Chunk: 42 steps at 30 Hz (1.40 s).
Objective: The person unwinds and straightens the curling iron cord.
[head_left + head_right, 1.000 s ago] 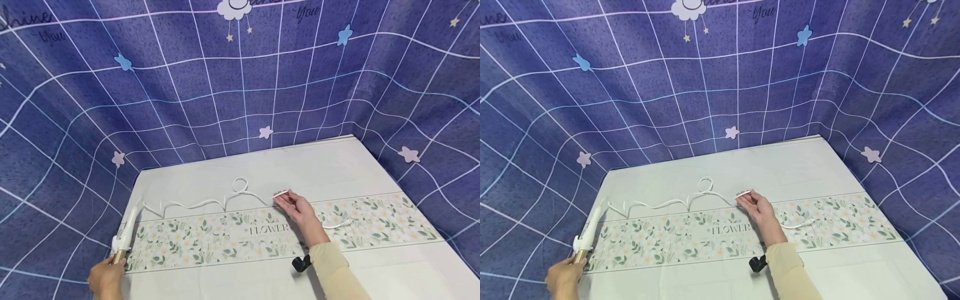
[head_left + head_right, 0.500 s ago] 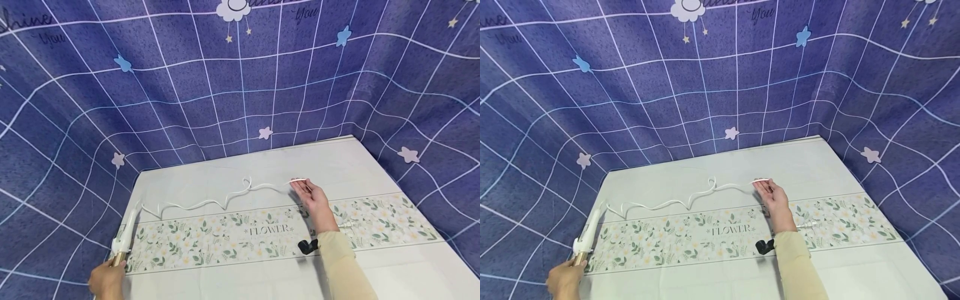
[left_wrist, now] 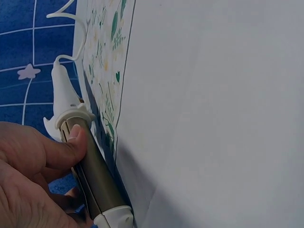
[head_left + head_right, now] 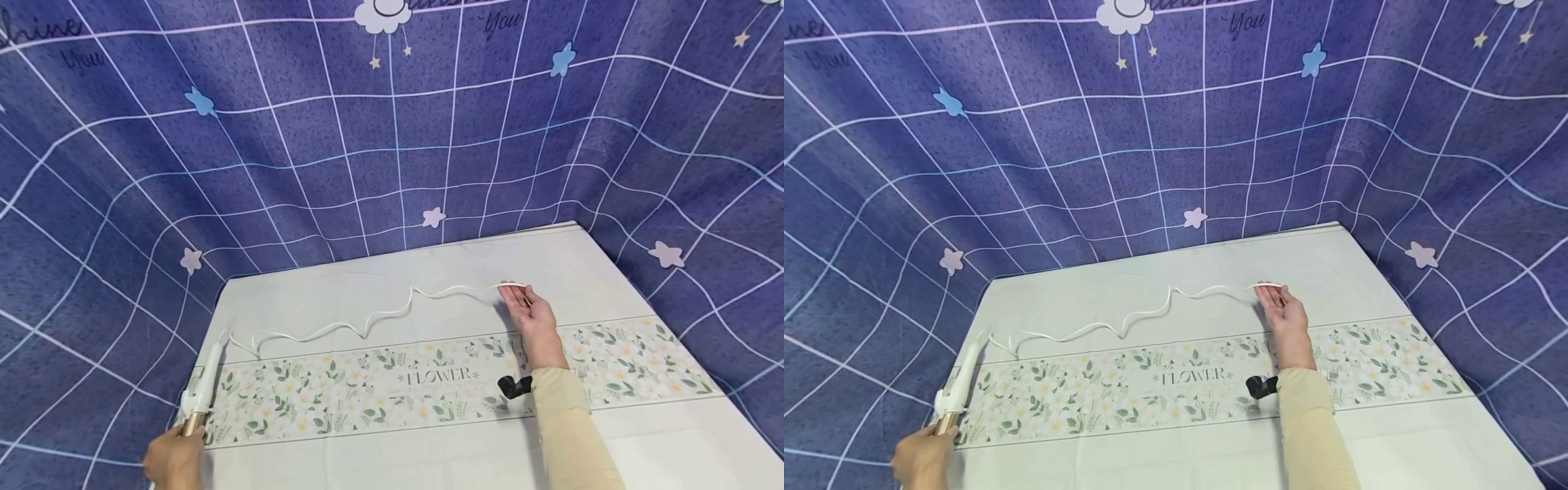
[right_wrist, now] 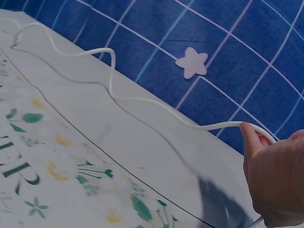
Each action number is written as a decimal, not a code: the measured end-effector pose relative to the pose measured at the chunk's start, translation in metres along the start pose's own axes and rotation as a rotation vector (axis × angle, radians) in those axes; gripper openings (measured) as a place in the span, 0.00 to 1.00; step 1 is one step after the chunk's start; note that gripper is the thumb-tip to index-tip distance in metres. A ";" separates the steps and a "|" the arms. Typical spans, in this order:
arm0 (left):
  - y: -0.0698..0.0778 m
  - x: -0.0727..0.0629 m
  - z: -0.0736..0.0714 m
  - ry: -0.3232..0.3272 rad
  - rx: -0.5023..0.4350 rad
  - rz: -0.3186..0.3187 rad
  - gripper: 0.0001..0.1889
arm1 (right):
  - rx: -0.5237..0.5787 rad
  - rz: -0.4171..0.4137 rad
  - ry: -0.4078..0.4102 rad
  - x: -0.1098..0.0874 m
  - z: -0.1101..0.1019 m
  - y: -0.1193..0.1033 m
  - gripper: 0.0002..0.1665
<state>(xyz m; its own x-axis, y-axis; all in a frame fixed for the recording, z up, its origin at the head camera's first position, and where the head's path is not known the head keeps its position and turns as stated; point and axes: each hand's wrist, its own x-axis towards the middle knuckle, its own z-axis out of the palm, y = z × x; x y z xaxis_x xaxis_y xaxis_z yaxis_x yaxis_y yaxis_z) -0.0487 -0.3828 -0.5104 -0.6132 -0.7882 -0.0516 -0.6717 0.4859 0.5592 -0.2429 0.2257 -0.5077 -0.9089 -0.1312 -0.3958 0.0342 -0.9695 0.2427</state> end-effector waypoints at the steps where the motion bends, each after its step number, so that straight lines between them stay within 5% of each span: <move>1: 0.000 0.000 0.000 0.003 -0.002 0.004 0.21 | 0.006 -0.005 -0.004 0.000 0.000 -0.002 0.34; 15: -0.001 -0.001 0.000 -0.004 0.012 -0.005 0.20 | 0.086 -0.088 -0.003 -0.005 0.011 -0.029 0.32; 30: 0.000 -0.003 -0.010 -0.116 0.046 0.003 0.23 | 0.149 -0.123 0.071 -0.004 0.024 -0.048 0.21; 42: 0.002 -0.005 -0.012 -0.116 0.038 0.002 0.22 | 0.153 -0.141 0.023 -0.004 0.015 -0.060 0.29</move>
<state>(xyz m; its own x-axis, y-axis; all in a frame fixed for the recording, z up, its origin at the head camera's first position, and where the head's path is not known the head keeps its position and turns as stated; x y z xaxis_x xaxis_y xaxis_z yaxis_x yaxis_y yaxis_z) -0.0419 -0.3828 -0.4990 -0.6573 -0.7390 -0.1474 -0.6841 0.5031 0.5281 -0.2478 0.2875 -0.5080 -0.8904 -0.0030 -0.4551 -0.1574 -0.9362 0.3143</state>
